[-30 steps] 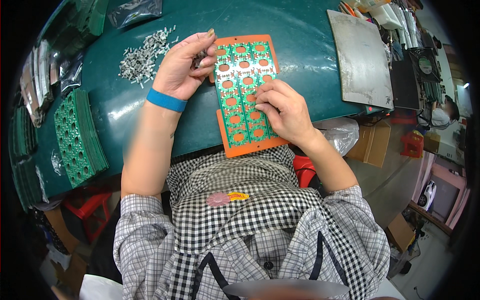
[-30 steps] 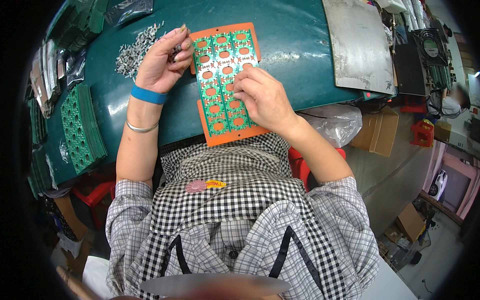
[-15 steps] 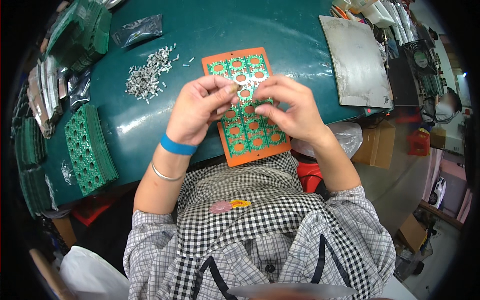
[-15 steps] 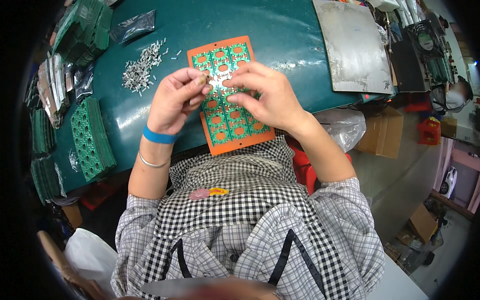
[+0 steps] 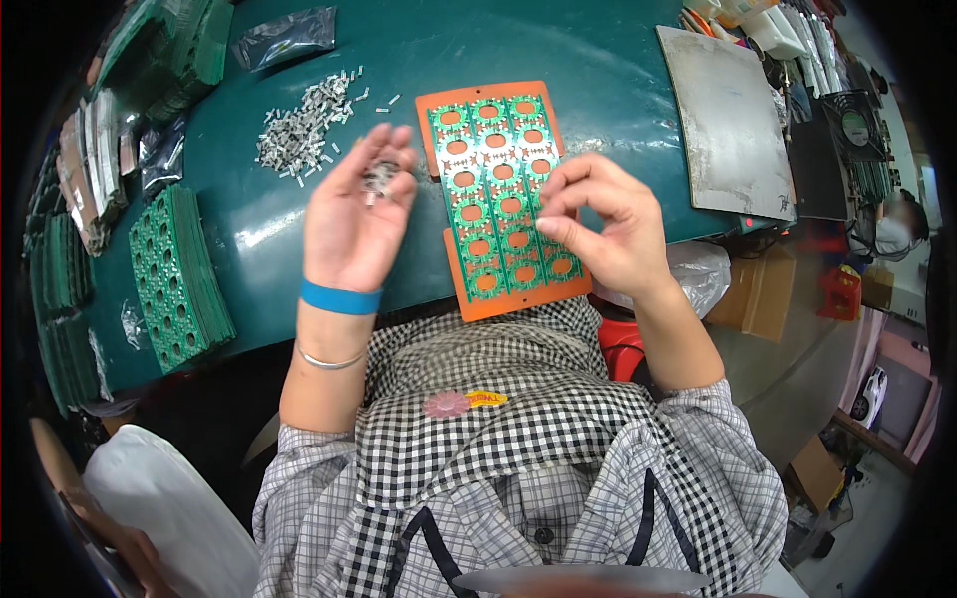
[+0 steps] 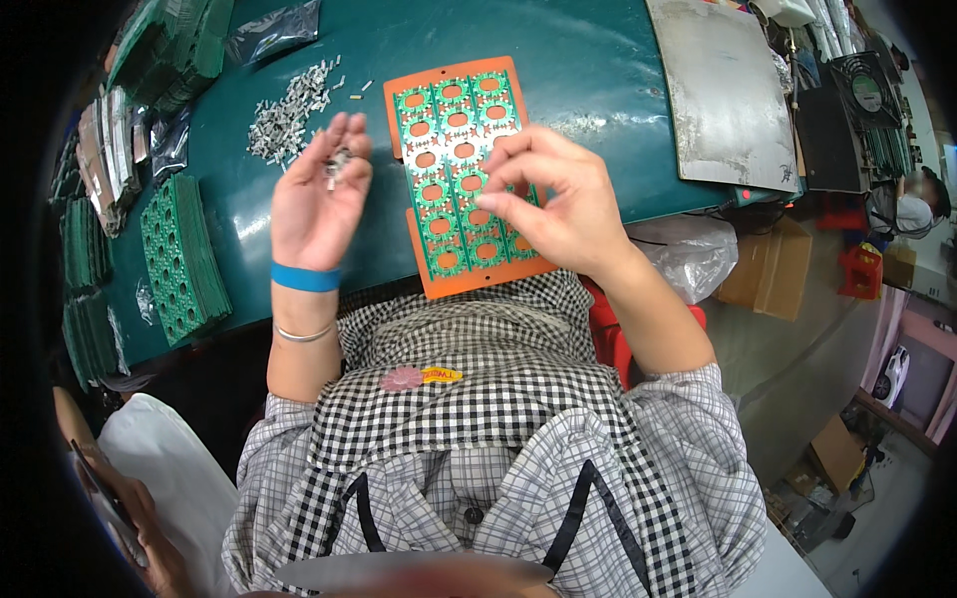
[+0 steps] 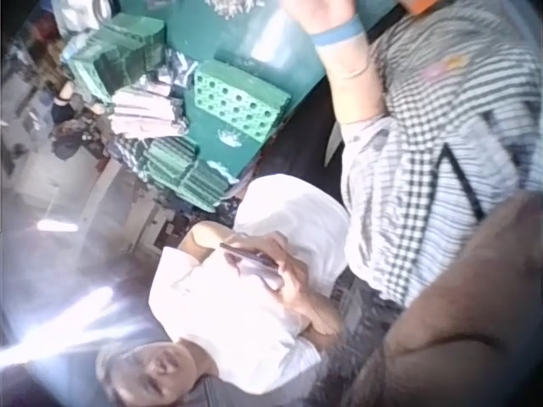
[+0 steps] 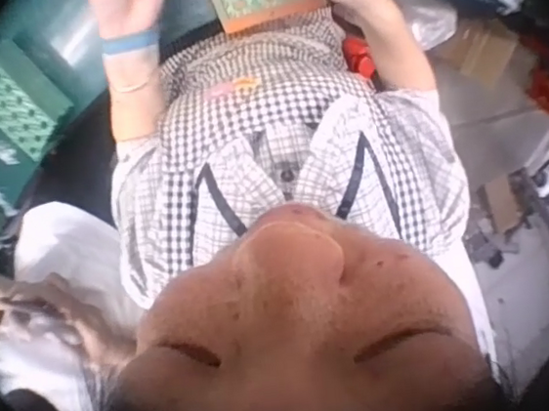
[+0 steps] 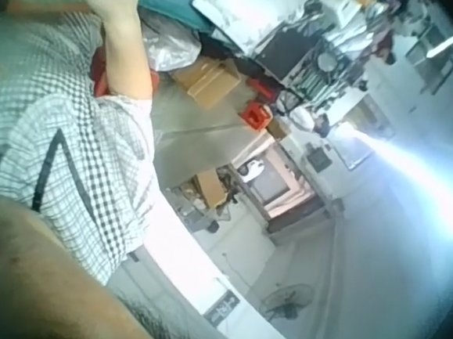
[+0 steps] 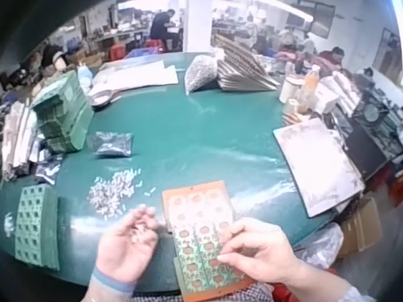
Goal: The person assembles small electronic components onto a circuit board panel by hand at a factory workstation, using an orange template to guide placement.
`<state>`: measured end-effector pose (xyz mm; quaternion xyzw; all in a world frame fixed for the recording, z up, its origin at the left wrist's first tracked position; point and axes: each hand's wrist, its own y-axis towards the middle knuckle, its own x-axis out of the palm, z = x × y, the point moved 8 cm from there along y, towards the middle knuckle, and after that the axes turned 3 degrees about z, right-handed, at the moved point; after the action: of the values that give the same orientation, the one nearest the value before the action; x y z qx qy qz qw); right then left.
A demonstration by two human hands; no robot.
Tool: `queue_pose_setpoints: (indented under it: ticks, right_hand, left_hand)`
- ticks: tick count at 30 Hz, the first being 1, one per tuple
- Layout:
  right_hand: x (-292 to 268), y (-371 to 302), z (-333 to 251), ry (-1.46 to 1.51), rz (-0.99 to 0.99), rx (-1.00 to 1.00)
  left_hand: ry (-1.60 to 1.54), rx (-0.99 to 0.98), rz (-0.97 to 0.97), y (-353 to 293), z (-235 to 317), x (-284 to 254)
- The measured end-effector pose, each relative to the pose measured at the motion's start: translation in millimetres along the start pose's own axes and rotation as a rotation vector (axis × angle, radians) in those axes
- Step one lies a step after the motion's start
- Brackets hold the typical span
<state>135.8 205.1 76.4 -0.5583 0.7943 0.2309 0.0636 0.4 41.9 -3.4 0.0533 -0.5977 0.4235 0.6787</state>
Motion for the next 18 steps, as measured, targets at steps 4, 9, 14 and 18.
queue_pose_setpoints:
  ticks: [4,9,14,18]
  right_hand:
    - [9.8,-26.0,21.7,-0.054,-0.133,0.102]
    - [21.1,-30.1,16.7,-0.113,-0.165,0.085]
    - [23.0,-28.3,13.5,-0.191,-0.176,0.057]
    - [21.2,-31.1,20.9,-0.216,-0.187,0.052]
  left_hand:
    - [-0.054,0.057,0.085,-5.3,17.6,-21.8]
    - [0.001,-0.028,-0.069,-10.2,11.9,-28.3]
    - [-0.029,-0.063,-0.145,-11.6,5.5,-36.5]
    - [-0.028,-0.014,0.091,-14.6,5.7,-37.1]
